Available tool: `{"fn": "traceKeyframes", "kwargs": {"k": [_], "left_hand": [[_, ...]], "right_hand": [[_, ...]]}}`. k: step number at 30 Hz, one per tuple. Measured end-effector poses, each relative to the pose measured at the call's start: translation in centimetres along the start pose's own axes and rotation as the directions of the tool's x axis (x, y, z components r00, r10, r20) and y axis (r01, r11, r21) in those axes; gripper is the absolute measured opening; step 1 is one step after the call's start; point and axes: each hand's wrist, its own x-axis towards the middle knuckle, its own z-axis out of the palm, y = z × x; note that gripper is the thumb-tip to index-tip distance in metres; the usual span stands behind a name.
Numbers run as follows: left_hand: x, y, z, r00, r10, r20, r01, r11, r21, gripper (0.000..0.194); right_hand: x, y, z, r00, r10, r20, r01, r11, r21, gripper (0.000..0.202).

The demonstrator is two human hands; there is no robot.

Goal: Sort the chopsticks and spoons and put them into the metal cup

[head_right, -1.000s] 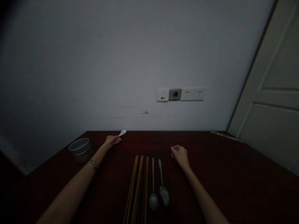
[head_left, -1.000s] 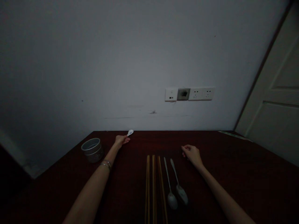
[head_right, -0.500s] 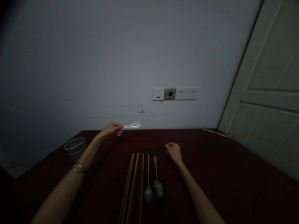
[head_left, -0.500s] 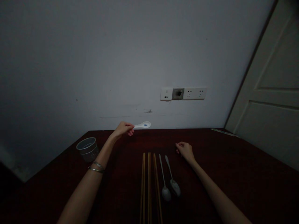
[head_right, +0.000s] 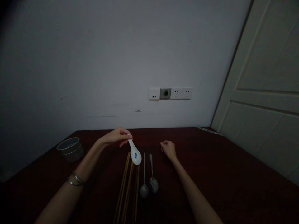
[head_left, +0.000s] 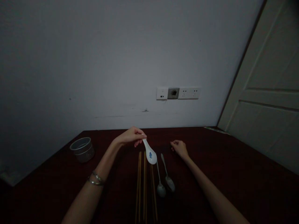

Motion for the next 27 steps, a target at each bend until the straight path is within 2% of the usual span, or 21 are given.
{"fn": "traceKeyframes", "kwargs": {"k": [3,6,7,11,14,17,20,27], "left_hand": [[0.1,-0.2,0.2,1.0,0.008,0.024,-0.008,1.0,0.013,0.025],[0.2,-0.2,0.3,1.0,0.007,0.027,-0.007,1.0,0.013,0.025],[0.2,-0.2,0.3,1.0,0.01,0.026,-0.01,1.0,0.015,0.025],[0.1,-0.1,0.4,0.999,0.027,0.024,-0.028,0.998,0.048,0.025],[0.1,0.0,0.4,0.998,0.046,0.038,-0.048,0.996,0.07,0.025],[0.1,0.0,0.5,0.998,0.055,0.036,-0.058,0.995,0.077,0.024],[-0.1,0.2,0.7,0.998,0.063,0.024,-0.064,0.996,0.063,0.024],[-0.4,0.4,1.6,0.996,0.079,0.029,-0.08,0.997,0.02,0.024]], "right_hand": [[0.1,-1.1,-0.2,0.999,0.04,0.035,-0.041,0.999,0.028,0.025],[-0.4,-4.5,-0.7,0.993,-0.022,0.112,0.012,0.996,0.088,0.024],[-0.7,-6.0,-0.9,0.983,-0.065,0.173,0.045,0.992,0.121,0.024],[-3.1,-12.1,-1.4,0.861,-0.204,0.466,0.126,0.973,0.193,0.032],[-5.1,-14.7,-1.4,0.784,-0.23,0.577,0.112,0.966,0.233,0.034],[-6.3,-15.4,-1.4,0.752,-0.233,0.617,0.08,0.961,0.265,0.033],[-6.6,-15.4,-1.4,0.742,-0.23,0.63,0.058,0.958,0.281,0.031],[-6.9,-15.7,-0.2,0.776,-0.238,0.584,0.114,0.964,0.242,0.028]]}}
